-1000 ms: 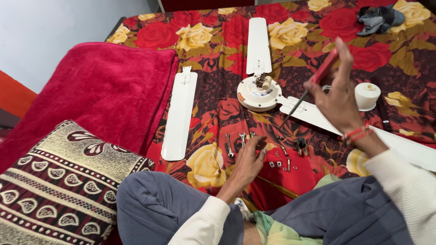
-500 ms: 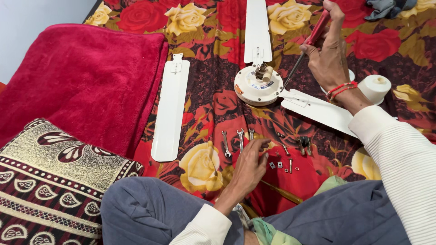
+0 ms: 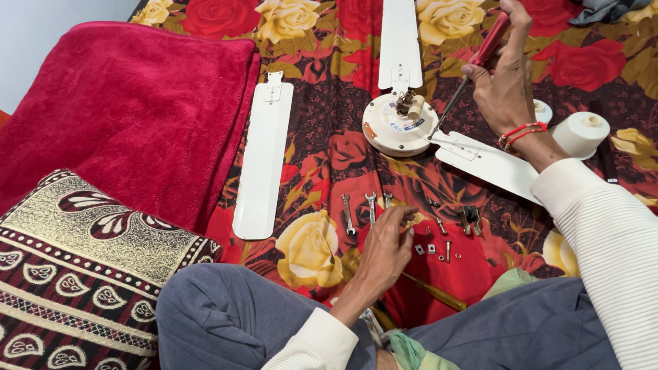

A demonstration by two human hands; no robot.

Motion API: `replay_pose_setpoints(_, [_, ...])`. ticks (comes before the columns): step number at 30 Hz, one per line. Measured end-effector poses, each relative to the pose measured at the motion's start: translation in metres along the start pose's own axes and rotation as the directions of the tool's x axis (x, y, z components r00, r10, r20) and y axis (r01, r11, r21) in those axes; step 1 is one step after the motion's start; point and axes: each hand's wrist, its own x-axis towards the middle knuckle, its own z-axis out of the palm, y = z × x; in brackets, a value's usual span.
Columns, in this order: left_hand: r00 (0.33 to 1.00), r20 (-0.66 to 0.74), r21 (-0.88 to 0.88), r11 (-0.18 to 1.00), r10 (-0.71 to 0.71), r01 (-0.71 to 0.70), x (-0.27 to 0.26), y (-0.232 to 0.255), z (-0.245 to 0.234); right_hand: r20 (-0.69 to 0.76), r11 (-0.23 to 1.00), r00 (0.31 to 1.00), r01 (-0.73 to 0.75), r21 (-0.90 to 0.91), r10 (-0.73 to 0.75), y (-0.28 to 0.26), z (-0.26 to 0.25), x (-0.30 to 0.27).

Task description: The person assembles a ceiling fan by attaching white blades to the central motor housing using a screwdriver and wrench. They tighten screws on each blade, then place the remaining blades aside.

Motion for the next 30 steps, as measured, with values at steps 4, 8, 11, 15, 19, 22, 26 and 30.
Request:
replay_pose_setpoints(4, [1.0,-0.008,0.0,1.0,0.024,-0.024,-0.001,0.0,0.0,0.015,1.0,1.0,0.008,0.01,-0.008,-0.001,0.001,0.0])
replay_pose_setpoints(8, [1.0,-0.008,-0.039,0.999,-0.002,0.002,-0.001,0.001,-0.001,-0.02,0.991,0.991,0.131,-0.012,-0.131,0.001,-0.004,0.008])
replay_pose_setpoints(11, [0.999,-0.013,-0.053,0.997,-0.048,0.047,0.0,0.003,-0.002,-0.067,0.976,0.974,0.213,-0.034,-0.215,0.001,-0.01,0.018])
replay_pose_setpoints(15, [0.999,-0.033,-0.121,0.992,-0.037,0.033,0.009,0.004,-0.001,-0.158,0.987,0.975,0.158,-0.013,-0.158,-0.002,-0.015,0.027])
replay_pose_setpoints(19, [0.989,-0.088,-0.099,0.987,0.12,-0.128,0.05,-0.002,0.0,-0.131,0.979,0.986,0.125,0.163,-0.105,-0.005,-0.012,0.035])
replay_pose_setpoints(22, [0.968,-0.143,-0.102,0.97,0.206,-0.221,0.105,-0.007,0.003,-0.095,0.965,0.989,0.135,0.224,-0.116,-0.011,-0.008,0.042])
replay_pose_setpoints(26, [0.954,-0.137,-0.034,0.961,0.266,-0.273,0.188,-0.014,0.013,-0.092,0.967,0.992,0.103,0.234,-0.083,-0.017,-0.007,0.043])
replay_pose_setpoints(30, [0.975,0.04,-0.168,0.963,0.221,-0.211,0.258,-0.022,0.029,-0.129,0.973,0.991,0.072,0.221,-0.044,-0.017,-0.007,0.041])
